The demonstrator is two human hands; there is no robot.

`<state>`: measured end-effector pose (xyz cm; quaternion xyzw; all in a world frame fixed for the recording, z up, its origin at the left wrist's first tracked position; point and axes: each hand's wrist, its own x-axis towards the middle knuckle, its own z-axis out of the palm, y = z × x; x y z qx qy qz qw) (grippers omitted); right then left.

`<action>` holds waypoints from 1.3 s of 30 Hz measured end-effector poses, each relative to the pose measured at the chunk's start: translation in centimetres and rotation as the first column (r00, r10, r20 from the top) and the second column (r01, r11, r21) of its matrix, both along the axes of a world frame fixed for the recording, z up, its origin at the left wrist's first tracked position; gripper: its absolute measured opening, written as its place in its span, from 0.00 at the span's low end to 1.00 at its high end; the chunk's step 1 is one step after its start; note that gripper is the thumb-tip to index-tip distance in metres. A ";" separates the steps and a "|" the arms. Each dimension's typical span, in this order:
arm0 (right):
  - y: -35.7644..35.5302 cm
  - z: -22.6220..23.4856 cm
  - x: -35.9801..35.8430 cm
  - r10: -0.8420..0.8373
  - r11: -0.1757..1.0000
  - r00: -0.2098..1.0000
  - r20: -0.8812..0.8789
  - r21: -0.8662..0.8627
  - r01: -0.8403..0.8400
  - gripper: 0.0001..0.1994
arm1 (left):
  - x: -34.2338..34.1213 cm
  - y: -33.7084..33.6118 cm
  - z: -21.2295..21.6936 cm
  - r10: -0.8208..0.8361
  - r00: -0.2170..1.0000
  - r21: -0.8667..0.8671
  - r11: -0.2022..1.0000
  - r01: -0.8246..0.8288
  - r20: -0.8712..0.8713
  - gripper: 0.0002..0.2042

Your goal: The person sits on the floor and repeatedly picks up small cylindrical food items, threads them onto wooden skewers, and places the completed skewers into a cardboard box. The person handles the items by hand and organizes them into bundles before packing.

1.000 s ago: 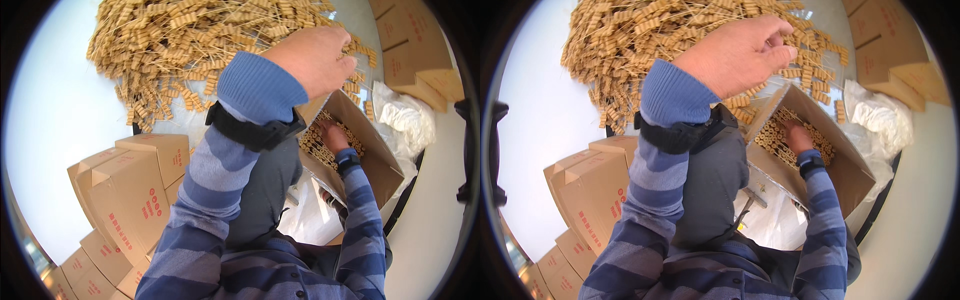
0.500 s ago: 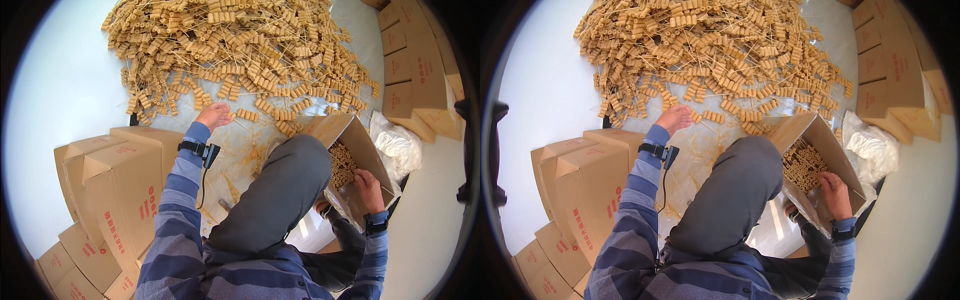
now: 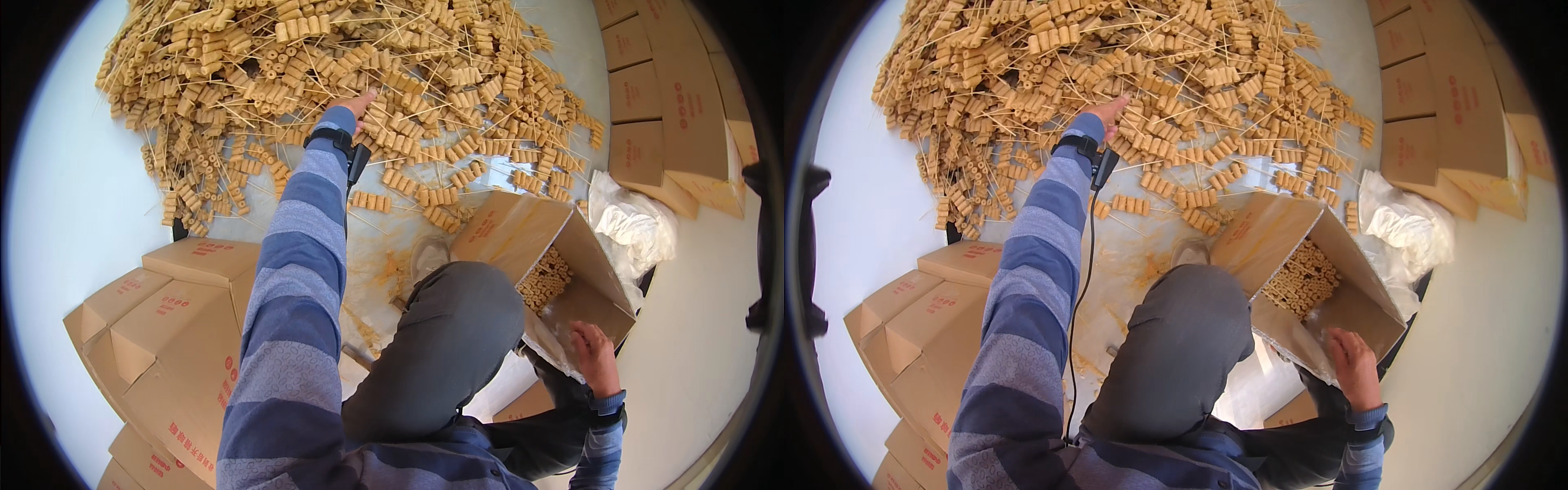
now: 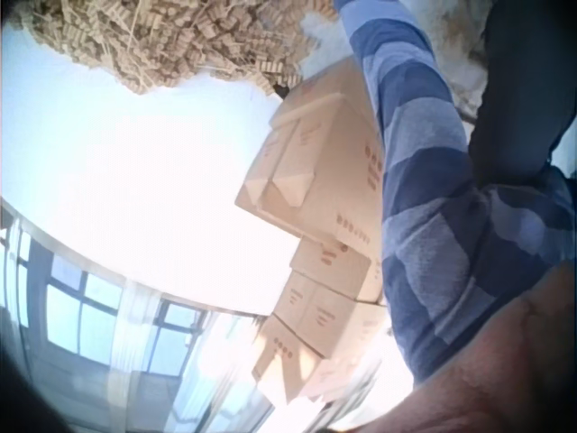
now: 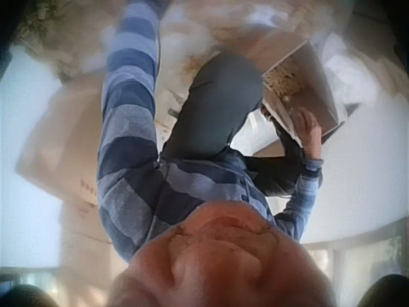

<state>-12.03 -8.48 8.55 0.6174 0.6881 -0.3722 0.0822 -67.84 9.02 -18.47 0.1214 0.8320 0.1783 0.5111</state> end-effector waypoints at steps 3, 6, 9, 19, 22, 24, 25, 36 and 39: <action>-0.7 0.2 0.9 -0.036 0.999 0.998 0.045 -0.018 0.036 0.09 | 0.2 0.9 -1.2 0.070 0.997 0.000 0.998 -0.070 0.010 0.31; -1.4 0.1 1.5 -0.010 1.000 0.998 0.062 0.003 0.009 0.09 | -0.3 1.0 -2.6 0.169 0.985 0.036 0.985 -0.170 0.040 0.25; -1.8 0.1 1.7 0.027 0.999 0.998 0.065 0.019 -0.028 0.09 | -0.9 0.3 -3.9 0.233 0.956 0.150 0.954 -0.261 0.178 0.20; -1.5 0.6 1.2 0.032 0.999 0.997 0.067 0.041 -0.035 0.08 | 0.5 -0.7 -0.3 0.242 0.681 0.325 0.738 -0.591 0.691 0.08; -1.8 0.9 0.6 0.063 0.994 0.997 0.037 0.091 -0.066 0.08 | 1.7 -0.9 3.6 0.175 0.592 0.340 0.678 -0.652 0.787 0.07; -2.1 1.1 0.1 0.059 0.991 0.998 -0.006 0.119 -0.058 0.08 | 3.1 -1.6 6.4 0.150 0.491 0.312 0.608 -0.731 0.858 0.07; -2.3 1.4 -0.2 0.051 0.991 0.998 -0.020 0.126 -0.048 0.09 | 3.9 -2.0 7.8 0.131 0.435 0.288 0.578 -0.764 0.891 0.07; -4.3 6.0 -2.3 -0.155 0.980 0.942 -0.299 0.076 0.185 0.10 | 13.5 -8.1 24.5 -0.338 0.448 0.530 0.733 -0.427 0.828 0.13; -3.8 7.3 -4.5 -0.424 0.899 0.759 -0.495 -0.126 0.420 0.13 | 15.7 -11.2 29.5 -0.506 0.465 0.660 0.704 -0.264 0.726 0.16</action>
